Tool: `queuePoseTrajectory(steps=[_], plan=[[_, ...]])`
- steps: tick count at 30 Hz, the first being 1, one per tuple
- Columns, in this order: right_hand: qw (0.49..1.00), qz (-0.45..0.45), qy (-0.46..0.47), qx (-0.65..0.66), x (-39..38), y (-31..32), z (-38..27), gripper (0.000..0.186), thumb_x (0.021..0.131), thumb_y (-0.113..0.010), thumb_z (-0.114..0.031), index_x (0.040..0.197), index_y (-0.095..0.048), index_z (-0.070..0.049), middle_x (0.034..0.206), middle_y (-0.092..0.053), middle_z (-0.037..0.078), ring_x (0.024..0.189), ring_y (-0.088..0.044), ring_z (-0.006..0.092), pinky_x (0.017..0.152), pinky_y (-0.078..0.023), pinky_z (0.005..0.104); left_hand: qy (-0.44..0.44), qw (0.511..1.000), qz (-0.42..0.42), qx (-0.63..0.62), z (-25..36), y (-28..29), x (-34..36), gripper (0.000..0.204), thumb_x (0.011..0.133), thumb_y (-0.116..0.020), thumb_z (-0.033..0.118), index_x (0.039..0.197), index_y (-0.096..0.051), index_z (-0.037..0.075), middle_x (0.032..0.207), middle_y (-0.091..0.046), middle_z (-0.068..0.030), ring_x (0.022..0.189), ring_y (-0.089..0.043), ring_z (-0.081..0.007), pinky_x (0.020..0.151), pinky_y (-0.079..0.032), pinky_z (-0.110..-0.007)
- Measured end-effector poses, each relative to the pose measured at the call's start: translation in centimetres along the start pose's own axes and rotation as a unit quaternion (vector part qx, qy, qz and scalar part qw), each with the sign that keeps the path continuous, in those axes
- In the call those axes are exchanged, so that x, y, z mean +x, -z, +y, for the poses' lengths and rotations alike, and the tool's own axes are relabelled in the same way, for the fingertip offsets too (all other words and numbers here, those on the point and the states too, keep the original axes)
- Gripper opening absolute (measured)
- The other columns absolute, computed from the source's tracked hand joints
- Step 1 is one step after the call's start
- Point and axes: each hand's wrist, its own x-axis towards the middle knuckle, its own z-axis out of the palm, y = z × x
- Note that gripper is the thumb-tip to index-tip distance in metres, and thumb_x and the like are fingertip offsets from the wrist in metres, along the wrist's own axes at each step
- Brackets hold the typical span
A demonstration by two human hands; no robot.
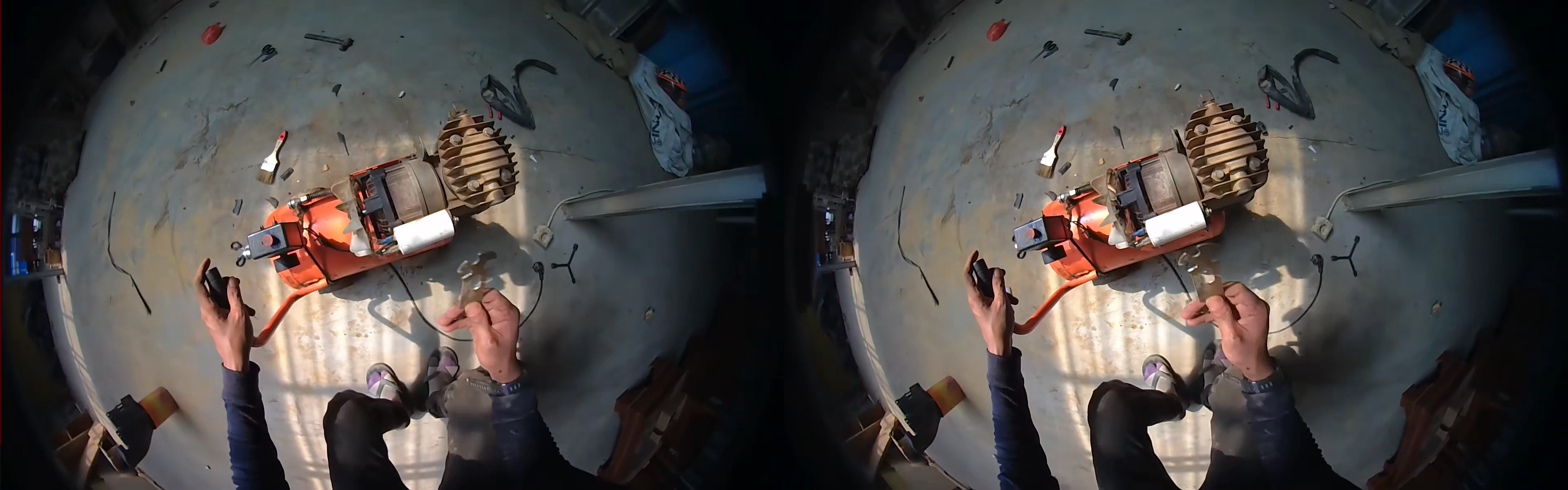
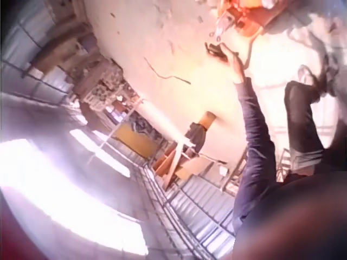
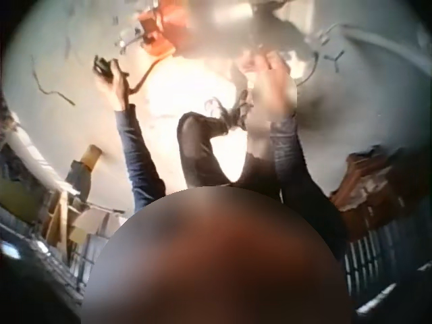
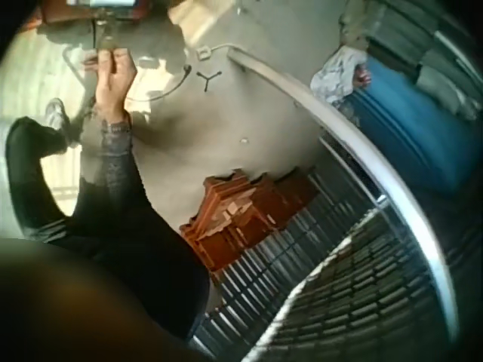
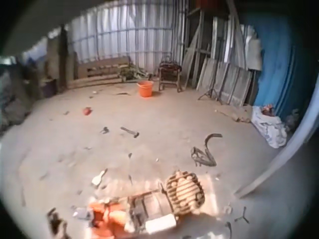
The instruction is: Repairing an air compressor by inspecting and tightening internal components.
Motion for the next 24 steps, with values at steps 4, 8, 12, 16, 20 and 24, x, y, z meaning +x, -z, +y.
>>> queuePoseTrajectory(steps=[4, 8, 12, 16, 20, 24], plan=[[0.997, 0.021, -0.062, -0.044, 3.5, -1.1, 3.0, 0.025, 0.103, -0.061, -0.023, 0.108, -0.06, 0.002, 0.088, -0.071, 0.011, 0.07, -0.069, 0.0175, 0.058, -0.054, 0.0264, -0.036, 0.999, 0.011, -0.022, 0.0, 0.0, -0.4, 0.043, 0.1, -0.058, 0.008, 0.142, -0.048, 0.012, 0.083, -0.058, -0.0011, 0.058, -0.044, -0.0064, 0.05, -0.039, -0.025], [0.999, -0.008, 0.002, -0.05, 4.0, 0.2, 5.8, 0.024, 0.103, -0.061, -0.025, 0.104, -0.062, 0.0, 0.089, -0.071, 0.011, 0.069, -0.069, 0.0155, 0.056, -0.053, 0.0255, -0.064, 0.997, 0.035, -0.037, -2.2, 0.2, 0.1, 0.041, 0.099, -0.06, 0.009, 0.139, -0.052, 0.012, 0.083, -0.062, -0.0048, 0.058, -0.05, -0.0107, 0.052, -0.042, -0.028], [0.998, -0.024, 0.061, 0.023, 4.2, 0.6, 7.1, 0.023, 0.104, -0.061, -0.026, 0.105, -0.063, -0.003, 0.089, -0.072, 0.01, 0.067, -0.068, 0.0139, 0.054, -0.052, 0.0246, -0.131, 0.987, 0.081, 0.048, -5.3, 0.8, 2.4, 0.041, 0.098, -0.06, 0.014, 0.138, -0.054, 0.013, 0.083, -0.063, -0.0055, 0.061, -0.055, -0.0108, 0.054, -0.046, -0.028], [1.0, 0.012, 0.007, -0.019, 5.2, 0.2, 8.1, 0.023, 0.104, -0.061, -0.027, 0.102, -0.065, -0.004, 0.091, -0.074, 0.009, 0.067, -0.07, 0.0134, 0.052, -0.05, 0.0229, -0.197, 0.967, 0.11, 0.114, -7.6, 3.2, 3.8, 0.041, 0.097, -0.061, 0.016, 0.138, -0.054, 0.012, 0.085, -0.066, -0.0071, 0.065, -0.058, -0.012, 0.056, -0.049, -0.03], [0.994, -0.024, 0.087, 0.067, 5.1, 1.6, 8.7, 0.025, 0.103, -0.062, -0.03, 0.104, -0.066, -0.006, 0.092, -0.074, 0.009, 0.066, -0.068, 0.0116, 0.052, -0.048, 0.0218, -0.164, 0.975, 0.099, 0.111, -7.3, 3.6, 2.6, 0.043, 0.095, -0.062, 0.016, 0.137, -0.053, 0.012, 0.098, -0.069, -0.0194, 0.083, -0.067, -0.0297, 0.073, -0.053, -0.038], [0.989, -0.068, 0.118, 0.058, 5.7, 2.6, 8.6, 0.027, 0.104, -0.061, -0.031, 0.104, -0.067, -0.005, 0.092, -0.074, 0.008, 0.062, -0.064, 0.0095, 0.05, -0.046, 0.0221, -0.18, 0.967, 0.124, 0.134, -5.2, 0.3, 0.9, 0.045, 0.094, -0.062, 0.018, 0.138, -0.053, 0.01, 0.104, -0.071, -0.022, 0.09, -0.071, -0.0337, 0.081, -0.055, -0.04]])
